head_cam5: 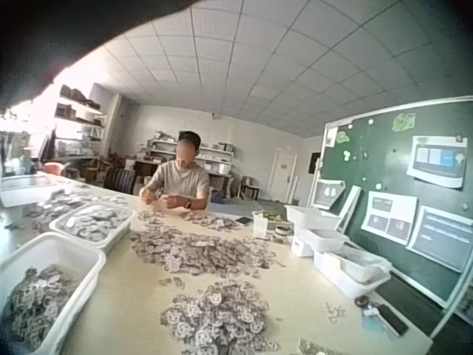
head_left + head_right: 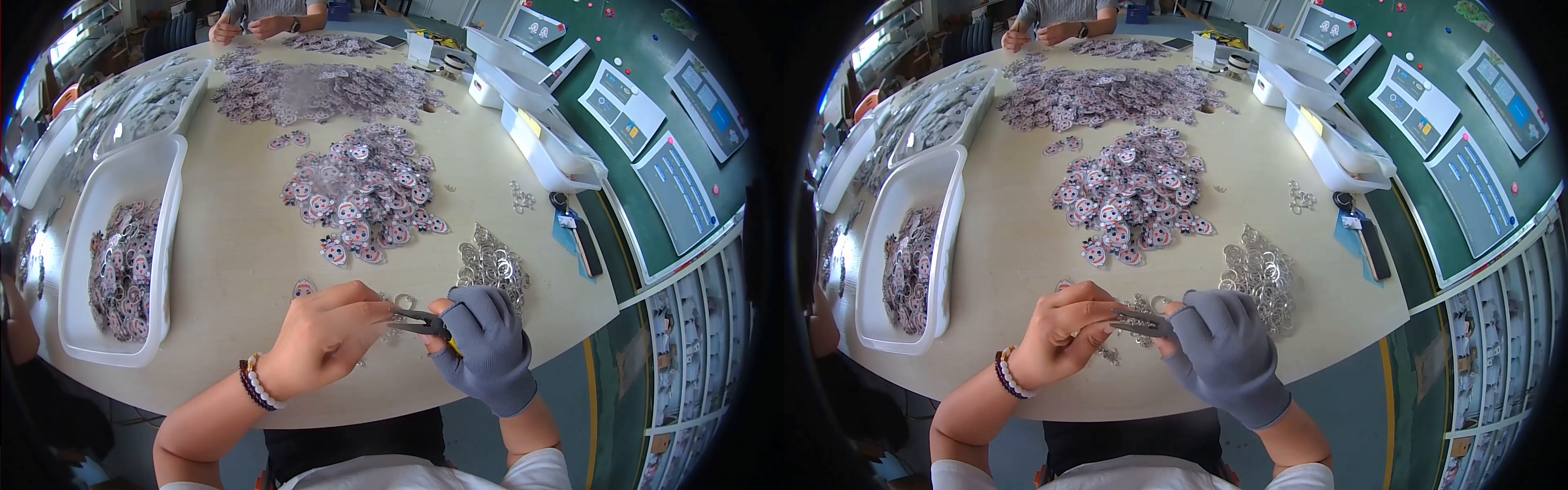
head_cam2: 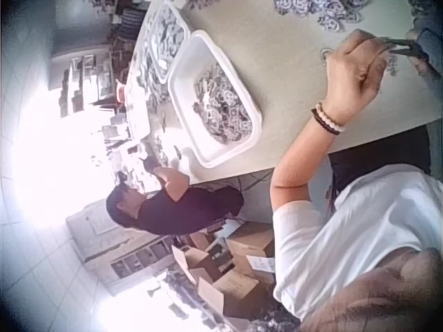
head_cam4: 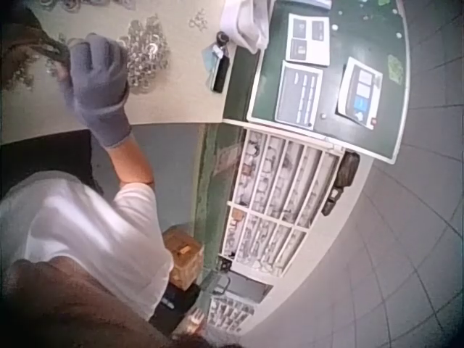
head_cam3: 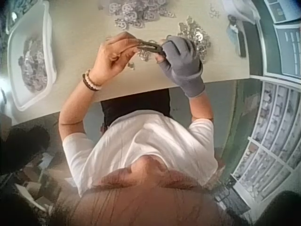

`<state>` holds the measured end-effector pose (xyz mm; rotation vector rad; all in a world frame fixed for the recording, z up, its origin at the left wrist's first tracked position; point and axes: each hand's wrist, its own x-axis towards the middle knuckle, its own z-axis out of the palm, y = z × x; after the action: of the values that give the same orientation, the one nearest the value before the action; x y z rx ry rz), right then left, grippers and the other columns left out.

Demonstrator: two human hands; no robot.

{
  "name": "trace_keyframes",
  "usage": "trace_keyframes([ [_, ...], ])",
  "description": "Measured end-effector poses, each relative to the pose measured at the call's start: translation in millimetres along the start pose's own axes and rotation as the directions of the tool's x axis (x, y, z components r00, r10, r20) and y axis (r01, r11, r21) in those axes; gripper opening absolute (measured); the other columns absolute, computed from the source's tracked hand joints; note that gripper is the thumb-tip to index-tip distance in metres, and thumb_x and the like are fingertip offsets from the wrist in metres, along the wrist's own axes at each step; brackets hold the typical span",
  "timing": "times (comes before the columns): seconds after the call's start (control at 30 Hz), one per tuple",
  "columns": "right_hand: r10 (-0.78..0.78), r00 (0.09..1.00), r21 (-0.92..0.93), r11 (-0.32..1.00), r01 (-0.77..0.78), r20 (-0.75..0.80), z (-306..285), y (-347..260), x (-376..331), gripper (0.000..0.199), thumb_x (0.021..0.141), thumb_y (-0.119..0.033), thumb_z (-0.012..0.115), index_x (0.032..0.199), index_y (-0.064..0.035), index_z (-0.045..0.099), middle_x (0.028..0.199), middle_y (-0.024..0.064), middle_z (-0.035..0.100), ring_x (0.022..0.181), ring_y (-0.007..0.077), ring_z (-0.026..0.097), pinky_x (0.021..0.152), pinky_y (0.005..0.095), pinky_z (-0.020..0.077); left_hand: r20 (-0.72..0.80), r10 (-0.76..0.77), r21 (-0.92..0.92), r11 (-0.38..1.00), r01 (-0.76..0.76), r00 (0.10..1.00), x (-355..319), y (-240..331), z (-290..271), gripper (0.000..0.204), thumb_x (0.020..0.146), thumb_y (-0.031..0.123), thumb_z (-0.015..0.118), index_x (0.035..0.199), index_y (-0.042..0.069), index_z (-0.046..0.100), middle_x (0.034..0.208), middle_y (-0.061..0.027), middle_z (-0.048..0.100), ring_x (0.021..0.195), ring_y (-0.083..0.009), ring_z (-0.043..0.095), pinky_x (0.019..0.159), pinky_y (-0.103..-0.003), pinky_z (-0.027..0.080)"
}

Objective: The person assembles keychains by attaching metal rings and plastic charms to them with pliers.

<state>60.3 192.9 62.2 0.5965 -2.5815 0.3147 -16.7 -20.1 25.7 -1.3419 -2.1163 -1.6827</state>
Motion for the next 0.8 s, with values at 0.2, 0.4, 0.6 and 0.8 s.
trace_keyframes([
  [0.2,-0.072,0.997,-0.021,0.997,0.072,-0.003,-8,5,3,0.035,0.077,-0.023,0.070,0.105,-0.0032,0.061,0.097,0.0099,0.054,0.086,0.0278,0.055,0.079,0.0414,0.0441,0.241,-0.116,-0.387,0.899,0.205,0.964,1,2,-8,0.014,0.092,0.006,0.058,0.102,-0.003,0.064,0.085,-0.0118,0.058,0.074,-0.0214,0.055,0.065,-0.031,0.044],
  [0.4,-0.132,0.991,-0.046,0.990,0.133,0.023,-11,8,-2,0.037,0.071,-0.021,0.072,0.102,-0.0035,0.062,0.098,0.0097,0.055,0.087,0.0275,0.054,0.080,0.0409,0.0448,0.387,-0.129,-0.473,0.822,0.316,0.913,1,-2,-10,0.017,0.096,0.011,0.057,0.101,-0.004,0.063,0.083,-0.0099,0.056,0.075,-0.0191,0.052,0.067,-0.031,0.043],
  [0.6,-0.127,0.991,-0.018,0.992,0.128,0.040,-12,5,-1,0.035,0.073,-0.021,0.073,0.102,-0.0042,0.062,0.097,0.0084,0.055,0.089,0.0271,0.054,0.080,0.0399,0.0453,0.436,-0.223,-0.451,0.784,0.426,0.872,3,7,-17,0.015,0.095,0.009,0.058,0.100,-0.004,0.063,0.085,-0.0113,0.058,0.076,-0.0197,0.054,0.069,-0.032,0.044],
  [0.8,0.284,0.943,0.332,0.884,-0.328,0.174,16,32,6,0.020,0.085,-0.020,0.067,0.095,-0.0039,0.060,0.088,0.0144,0.058,0.077,0.0337,0.059,0.070,0.0418,0.0474,-0.307,-0.253,0.053,0.958,0.282,0.917,-2,43,-58,0.035,0.083,-0.014,0.053,0.112,0.000,0.065,0.088,-0.0136,0.060,0.075,-0.0176,0.057,0.065,-0.030,0.048],
])
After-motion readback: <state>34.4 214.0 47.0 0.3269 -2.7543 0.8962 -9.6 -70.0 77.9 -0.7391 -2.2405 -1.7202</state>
